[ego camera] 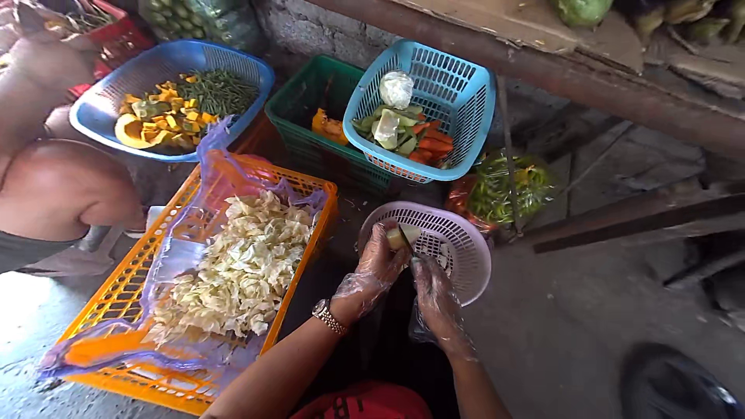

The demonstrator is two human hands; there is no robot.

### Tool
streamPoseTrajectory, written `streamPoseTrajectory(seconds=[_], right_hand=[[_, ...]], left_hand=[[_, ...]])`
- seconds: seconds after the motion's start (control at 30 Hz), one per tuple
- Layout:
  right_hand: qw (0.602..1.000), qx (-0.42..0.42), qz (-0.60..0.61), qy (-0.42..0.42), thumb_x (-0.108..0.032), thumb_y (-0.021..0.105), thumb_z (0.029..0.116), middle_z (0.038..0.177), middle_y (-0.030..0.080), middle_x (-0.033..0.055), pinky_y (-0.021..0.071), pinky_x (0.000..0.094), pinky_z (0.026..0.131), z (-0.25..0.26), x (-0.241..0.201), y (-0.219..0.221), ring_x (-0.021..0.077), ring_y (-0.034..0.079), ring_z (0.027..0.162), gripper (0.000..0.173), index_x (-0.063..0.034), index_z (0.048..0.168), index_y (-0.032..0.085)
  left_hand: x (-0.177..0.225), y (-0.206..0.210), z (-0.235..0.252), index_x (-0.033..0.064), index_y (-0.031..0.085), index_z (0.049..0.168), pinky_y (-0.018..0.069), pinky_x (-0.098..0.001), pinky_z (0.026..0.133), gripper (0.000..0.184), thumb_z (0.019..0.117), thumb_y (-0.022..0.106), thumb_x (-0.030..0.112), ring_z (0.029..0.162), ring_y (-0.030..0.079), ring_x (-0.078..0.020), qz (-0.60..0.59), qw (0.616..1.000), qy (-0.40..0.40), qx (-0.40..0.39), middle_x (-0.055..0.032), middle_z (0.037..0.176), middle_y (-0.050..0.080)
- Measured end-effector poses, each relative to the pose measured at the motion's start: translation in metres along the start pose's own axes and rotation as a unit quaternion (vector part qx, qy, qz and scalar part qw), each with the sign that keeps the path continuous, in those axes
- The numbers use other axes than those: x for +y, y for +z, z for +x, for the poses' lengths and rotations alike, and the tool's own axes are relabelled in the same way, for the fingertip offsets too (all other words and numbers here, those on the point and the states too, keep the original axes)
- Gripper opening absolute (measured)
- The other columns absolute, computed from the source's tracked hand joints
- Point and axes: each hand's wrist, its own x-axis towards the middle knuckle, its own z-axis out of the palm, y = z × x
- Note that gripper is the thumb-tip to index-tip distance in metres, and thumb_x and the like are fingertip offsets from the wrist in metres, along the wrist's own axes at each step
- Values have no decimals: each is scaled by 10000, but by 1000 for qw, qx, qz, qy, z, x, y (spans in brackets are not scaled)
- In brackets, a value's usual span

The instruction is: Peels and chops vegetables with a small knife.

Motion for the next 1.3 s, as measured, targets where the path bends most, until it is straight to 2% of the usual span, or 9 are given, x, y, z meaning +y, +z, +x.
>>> streamPoseTrajectory(seconds=[0.13,0.23,0.33,0.53,0.67,0.87,1.0,1.13,1.3], right_hand=[[1000,4,-17,-17,-269,439,1075,1024,711,243,548,495,876,-4,3,3,356,710,964,442,90,1234,643],[999,16,-30,-29,-272,441,1075,1008,715,243,554,491,857,-3,7,5,358,716,942,446,93,1221,651],[999,6,-36,-37,-287,434,1076,983,715,239,555,491,837,-2,7,3,355,717,925,457,91,1203,657],[998,10,-40,-56,-269,448,1071,940,714,235,561,492,794,0,6,1,356,719,871,439,97,1180,665],[997,12,-48,-61,-258,449,1068,896,705,224,562,480,757,2,8,2,345,712,823,425,95,1141,674],[996,-4,-79,-34,-291,435,1073,928,712,222,556,513,769,6,9,1,365,715,865,442,71,1162,672],[995,-22,-92,1,-299,431,1082,1010,716,240,541,539,840,12,8,0,386,711,944,455,73,1218,655],[995,-20,-102,9,-311,425,1081,957,710,235,544,538,805,10,8,6,388,710,905,459,71,1193,654],[994,-20,-108,8,-304,418,1084,985,711,244,546,539,813,17,8,7,392,711,922,459,73,1211,647]], left_hand=[[-6,5,4,-116,425,1355,530,-312,961,531,904,665,30,1067,655,-187,6,1000,12,20,-234,1176,628],[-11,7,2,-126,439,1343,515,-350,996,532,890,674,27,1108,645,-235,40,998,44,36,-262,1207,619],[-10,9,1,-137,458,1324,518,-362,988,511,890,671,26,1102,648,-260,69,994,59,53,-275,1207,616],[-1,8,-3,-127,445,1357,513,-411,1002,528,901,669,19,1125,645,-310,101,993,37,52,-293,1232,609],[0,10,-2,-130,453,1348,514,-409,1001,523,900,674,25,1122,648,-315,105,992,37,61,-295,1224,613],[-2,11,-4,-126,468,1339,525,-421,985,506,908,677,38,1097,660,-316,113,989,52,75,-287,1216,621],[-4,12,-4,-114,479,1331,532,-428,975,490,912,677,47,1086,662,-319,112,990,49,76,-282,1215,621],[-6,8,-2,-110,467,1340,538,-418,953,506,901,670,38,1061,668,-307,108,991,48,68,-275,1189,631],[-9,13,-2,-124,481,1291,534,-373,940,472,880,676,0,1032,657,-253,47,995,48,80,-257,1140,631]])
